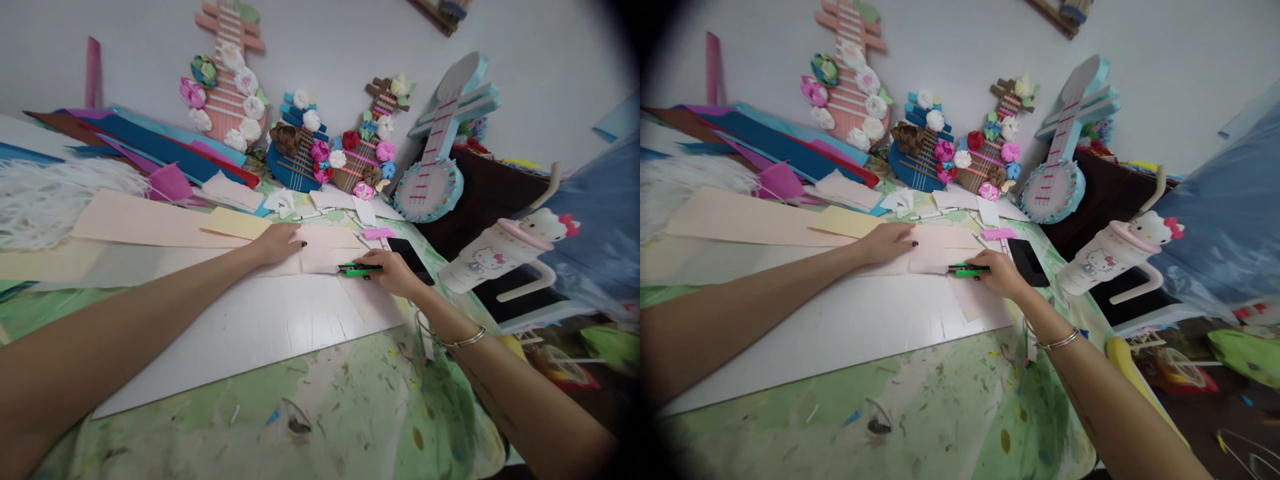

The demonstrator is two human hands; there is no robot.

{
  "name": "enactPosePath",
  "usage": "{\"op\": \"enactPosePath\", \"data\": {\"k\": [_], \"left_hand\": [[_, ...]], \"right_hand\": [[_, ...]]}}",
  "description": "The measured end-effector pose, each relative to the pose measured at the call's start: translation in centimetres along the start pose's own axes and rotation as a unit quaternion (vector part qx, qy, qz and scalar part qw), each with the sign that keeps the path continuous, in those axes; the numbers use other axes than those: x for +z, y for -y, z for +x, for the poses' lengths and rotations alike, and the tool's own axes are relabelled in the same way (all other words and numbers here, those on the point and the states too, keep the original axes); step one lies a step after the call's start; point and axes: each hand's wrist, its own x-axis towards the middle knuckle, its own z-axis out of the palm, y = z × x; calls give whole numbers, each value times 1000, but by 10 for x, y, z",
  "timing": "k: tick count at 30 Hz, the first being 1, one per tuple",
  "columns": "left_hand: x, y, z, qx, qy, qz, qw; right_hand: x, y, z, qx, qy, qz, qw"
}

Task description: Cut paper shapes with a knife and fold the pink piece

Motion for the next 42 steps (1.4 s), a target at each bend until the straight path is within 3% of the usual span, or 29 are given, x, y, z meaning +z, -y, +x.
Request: {"op": "enactPosePath", "data": {"k": [3, 11, 22, 32, 42], "left_hand": [[-2, -1, 3, -24, 0, -9, 1000], [6, -6, 3, -12, -35, -29, 999], [9, -14, 1, 55, -51, 1, 997], [14, -7, 1, 61, -97, 23, 993], [15, -4, 0, 62, -85, 8, 994]], "right_hand": [[0, -3, -2, 4, 1, 5, 1000], [2, 2, 5, -16, 2, 2, 1000], [0, 6, 6, -5, 11, -10, 1000], [3, 3, 7, -4, -6, 10, 1000], [5, 0, 6, -16, -7, 13, 1000]]}}
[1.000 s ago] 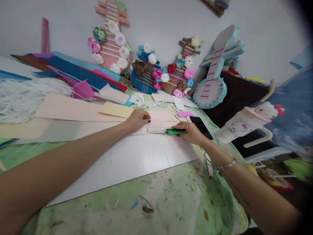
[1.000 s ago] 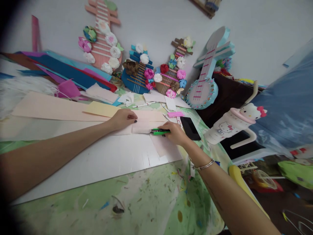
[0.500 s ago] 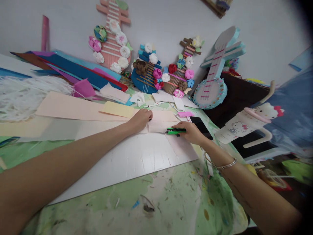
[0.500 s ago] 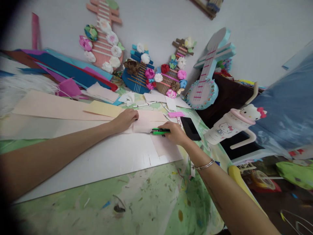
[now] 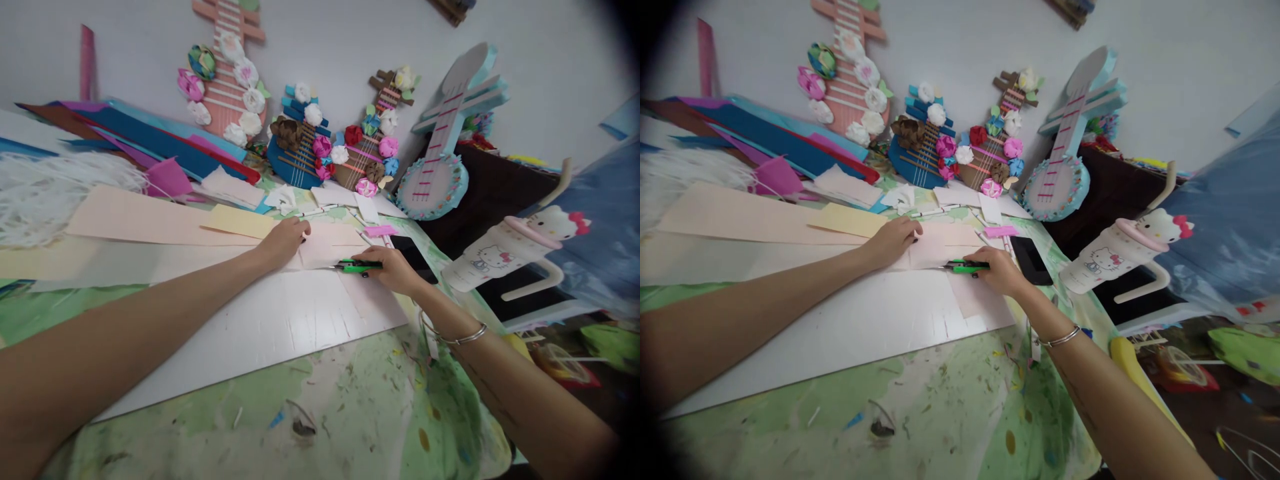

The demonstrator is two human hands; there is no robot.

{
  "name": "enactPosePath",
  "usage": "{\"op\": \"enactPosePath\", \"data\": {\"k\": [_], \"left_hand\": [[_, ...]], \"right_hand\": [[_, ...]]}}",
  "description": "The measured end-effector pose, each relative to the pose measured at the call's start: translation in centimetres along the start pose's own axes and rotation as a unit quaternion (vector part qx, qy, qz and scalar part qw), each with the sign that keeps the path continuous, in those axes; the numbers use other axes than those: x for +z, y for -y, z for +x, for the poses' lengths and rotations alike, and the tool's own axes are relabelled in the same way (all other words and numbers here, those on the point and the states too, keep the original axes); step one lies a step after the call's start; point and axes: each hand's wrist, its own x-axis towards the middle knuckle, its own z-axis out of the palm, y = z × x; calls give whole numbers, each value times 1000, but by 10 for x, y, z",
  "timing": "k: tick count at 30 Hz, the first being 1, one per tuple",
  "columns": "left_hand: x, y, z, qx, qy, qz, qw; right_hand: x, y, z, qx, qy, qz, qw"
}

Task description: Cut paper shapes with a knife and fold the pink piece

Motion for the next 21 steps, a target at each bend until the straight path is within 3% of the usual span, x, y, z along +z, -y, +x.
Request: {"op": "enactPosePath", "data": {"k": [6, 12, 21], "left_hand": [[-9, -12, 0, 61, -6, -40, 997], [-12, -26, 0, 173, 92, -123, 973], [-3, -14, 2, 157, 134, -155, 966]], "right_hand": [[-1, 2, -2, -5, 4, -3, 1000], [-2, 7, -2, -1, 7, -18, 1000], [-5, 13, -8, -2, 14, -17, 1000]]}}
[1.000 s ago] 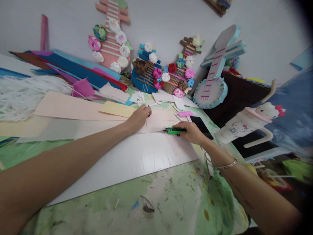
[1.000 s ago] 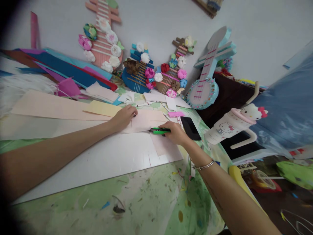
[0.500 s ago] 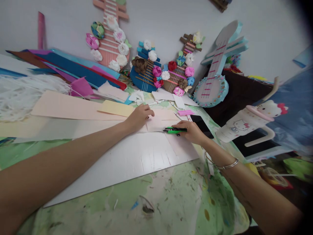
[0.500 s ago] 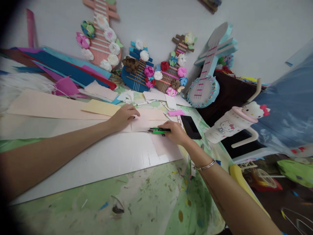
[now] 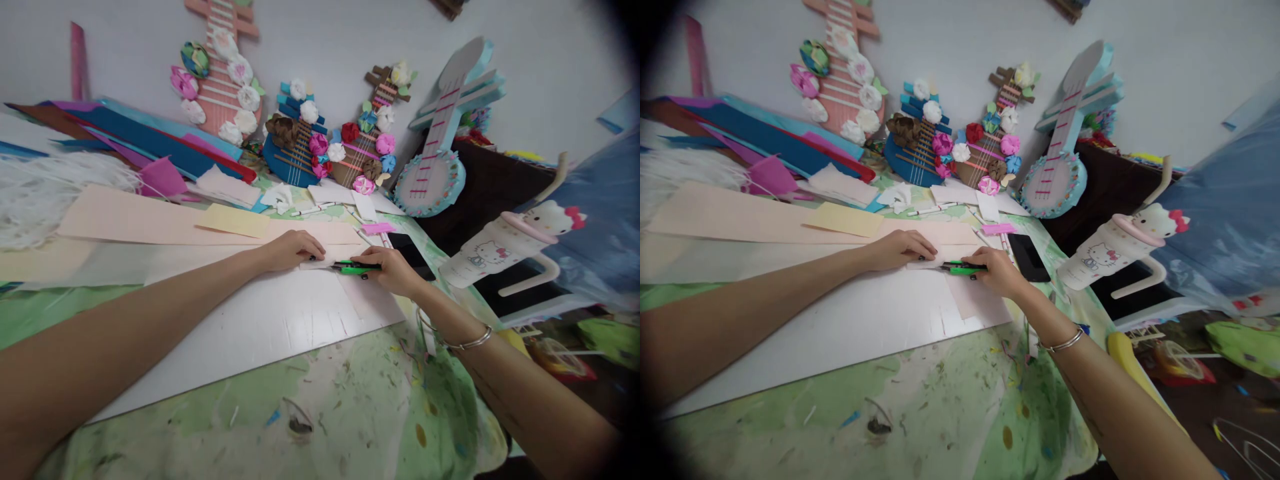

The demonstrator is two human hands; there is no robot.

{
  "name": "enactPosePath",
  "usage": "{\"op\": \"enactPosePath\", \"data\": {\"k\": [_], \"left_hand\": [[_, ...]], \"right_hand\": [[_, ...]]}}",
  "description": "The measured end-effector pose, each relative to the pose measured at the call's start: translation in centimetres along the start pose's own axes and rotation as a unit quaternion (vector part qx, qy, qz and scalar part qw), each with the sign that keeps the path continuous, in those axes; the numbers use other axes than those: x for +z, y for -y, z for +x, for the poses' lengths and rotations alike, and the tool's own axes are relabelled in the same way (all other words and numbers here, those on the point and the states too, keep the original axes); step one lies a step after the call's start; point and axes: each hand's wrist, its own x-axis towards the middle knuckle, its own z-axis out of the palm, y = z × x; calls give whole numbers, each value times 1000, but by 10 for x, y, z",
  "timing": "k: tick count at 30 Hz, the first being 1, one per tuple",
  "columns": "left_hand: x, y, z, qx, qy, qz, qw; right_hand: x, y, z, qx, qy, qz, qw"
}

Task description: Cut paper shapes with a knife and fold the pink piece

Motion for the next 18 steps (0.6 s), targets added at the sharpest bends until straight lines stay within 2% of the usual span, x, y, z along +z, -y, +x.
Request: {"op": "enactPosePath", "data": {"k": [12, 18], "left_hand": [[-1, -5, 0, -18, -3, -24, 1000], [-1, -5, -1, -30, -8, -34, 999]], "right_hand": [[-3, 3, -23, 15, -18, -20, 1000], [-1, 10, -20, 17, -23, -19, 999]]}}
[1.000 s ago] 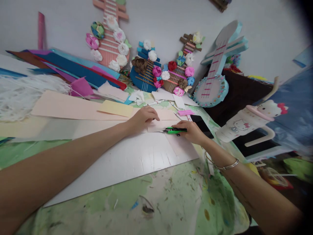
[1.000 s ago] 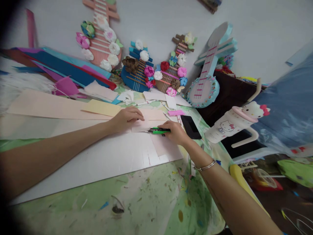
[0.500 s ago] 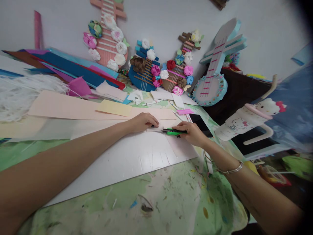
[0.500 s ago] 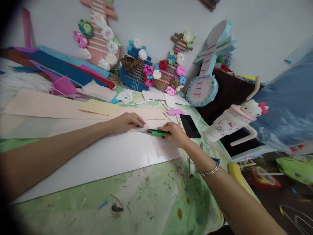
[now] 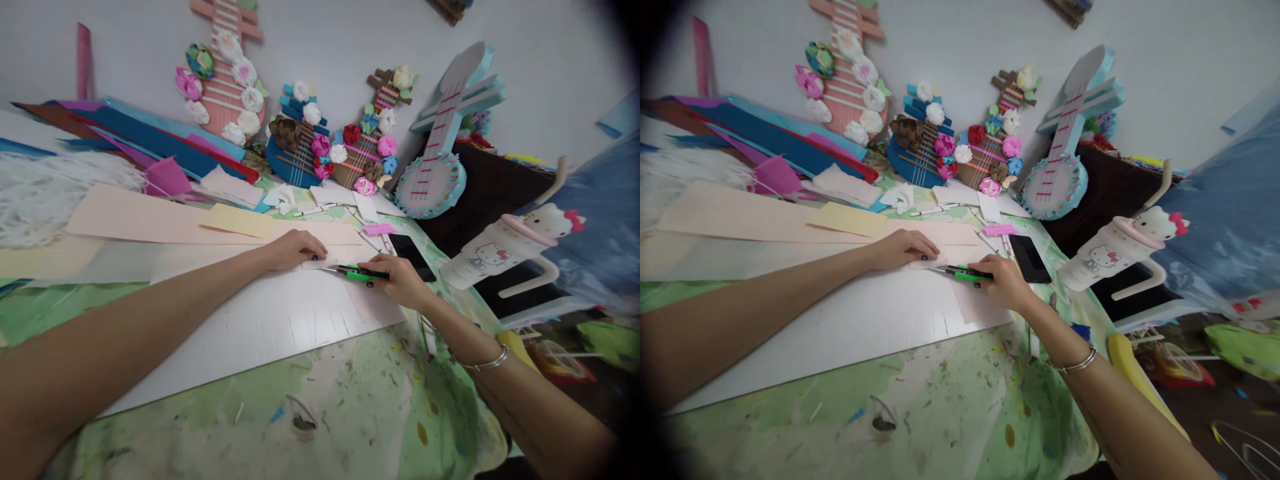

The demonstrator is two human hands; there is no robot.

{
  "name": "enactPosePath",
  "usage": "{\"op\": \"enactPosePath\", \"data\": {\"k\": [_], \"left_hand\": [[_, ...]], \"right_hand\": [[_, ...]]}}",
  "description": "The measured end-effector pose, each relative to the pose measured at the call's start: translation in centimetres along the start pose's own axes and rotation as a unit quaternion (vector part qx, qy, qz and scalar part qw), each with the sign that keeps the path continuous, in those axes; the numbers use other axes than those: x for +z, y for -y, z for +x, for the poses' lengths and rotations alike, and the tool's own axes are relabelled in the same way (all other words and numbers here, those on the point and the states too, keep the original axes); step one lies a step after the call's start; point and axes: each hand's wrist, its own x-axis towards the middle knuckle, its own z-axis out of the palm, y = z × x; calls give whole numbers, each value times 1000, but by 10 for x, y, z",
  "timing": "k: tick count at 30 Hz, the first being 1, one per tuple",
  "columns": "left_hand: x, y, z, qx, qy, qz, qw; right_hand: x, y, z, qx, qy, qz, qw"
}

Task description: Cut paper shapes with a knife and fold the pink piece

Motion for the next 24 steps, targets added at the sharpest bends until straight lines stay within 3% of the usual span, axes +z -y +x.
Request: {"op": "enactPosePath", "data": {"k": [11, 24], "left_hand": [[0, 1, 0, -5, -3, -7, 1000], [0, 3, 1, -10, -6, -8, 1000]], "right_hand": [[1, 5, -11, 12, 0, 15, 1000], [6, 13, -1, 11, -8, 14, 1000]]}}
